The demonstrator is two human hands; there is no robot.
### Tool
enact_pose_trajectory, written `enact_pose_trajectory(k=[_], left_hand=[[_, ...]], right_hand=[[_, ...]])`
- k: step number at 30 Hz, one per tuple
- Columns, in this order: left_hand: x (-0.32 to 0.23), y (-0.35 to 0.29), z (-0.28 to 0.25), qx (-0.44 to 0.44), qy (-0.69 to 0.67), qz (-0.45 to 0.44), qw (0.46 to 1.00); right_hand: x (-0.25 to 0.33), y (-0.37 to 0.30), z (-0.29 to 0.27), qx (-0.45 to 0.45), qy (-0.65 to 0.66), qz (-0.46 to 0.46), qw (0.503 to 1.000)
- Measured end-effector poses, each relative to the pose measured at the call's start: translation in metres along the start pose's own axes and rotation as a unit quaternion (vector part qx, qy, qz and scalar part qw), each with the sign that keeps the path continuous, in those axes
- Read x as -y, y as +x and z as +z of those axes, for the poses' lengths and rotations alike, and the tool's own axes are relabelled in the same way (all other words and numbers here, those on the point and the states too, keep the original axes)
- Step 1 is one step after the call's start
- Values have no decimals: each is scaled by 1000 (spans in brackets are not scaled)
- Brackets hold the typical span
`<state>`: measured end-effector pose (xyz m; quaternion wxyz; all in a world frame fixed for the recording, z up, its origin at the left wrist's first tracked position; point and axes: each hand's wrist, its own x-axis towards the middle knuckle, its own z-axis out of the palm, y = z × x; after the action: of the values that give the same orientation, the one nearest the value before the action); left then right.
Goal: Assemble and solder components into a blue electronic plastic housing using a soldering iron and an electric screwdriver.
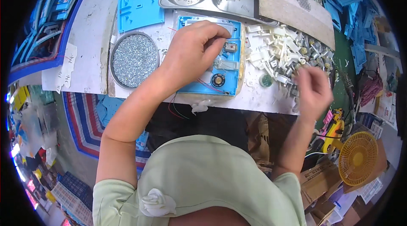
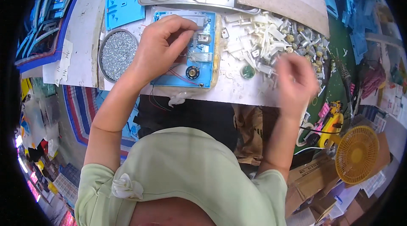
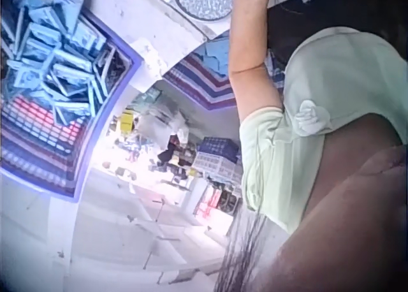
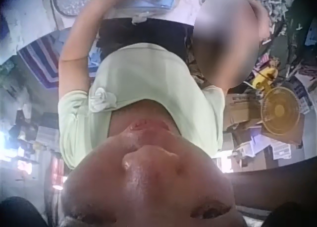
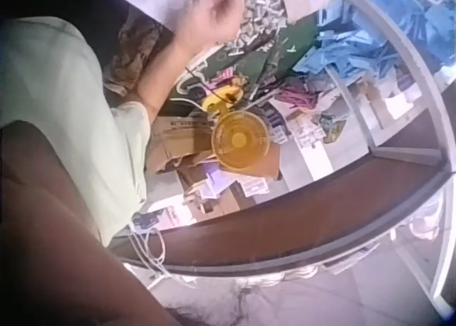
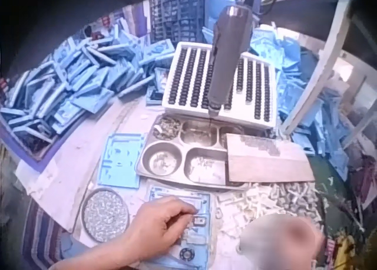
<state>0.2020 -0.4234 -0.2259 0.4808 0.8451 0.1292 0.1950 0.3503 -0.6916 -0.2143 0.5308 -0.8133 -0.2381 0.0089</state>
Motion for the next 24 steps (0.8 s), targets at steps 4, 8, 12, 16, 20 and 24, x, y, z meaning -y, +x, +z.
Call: enact_pose_trajectory(k=[4,8,12,16,20,24], left_hand=[[1,1,-1,14,55,63,996],[4,1,1,0,97,125,987],[3,3,8,-2,128,155,980],[6,5,9,-2,187,189,964],[5,4,12,-38,196,179,963],[11,8,20,-35,196,177,964]], right_hand=[[-61,-19,-122,-239,118,124,956],[-85,-14,-156,-325,277,183,886],[-102,20,-172,-367,178,167,897],[-100,25,-186,-359,103,161,914],[-75,-26,-201,-419,165,59,891],[-46,-67,-142,-378,118,25,918]])
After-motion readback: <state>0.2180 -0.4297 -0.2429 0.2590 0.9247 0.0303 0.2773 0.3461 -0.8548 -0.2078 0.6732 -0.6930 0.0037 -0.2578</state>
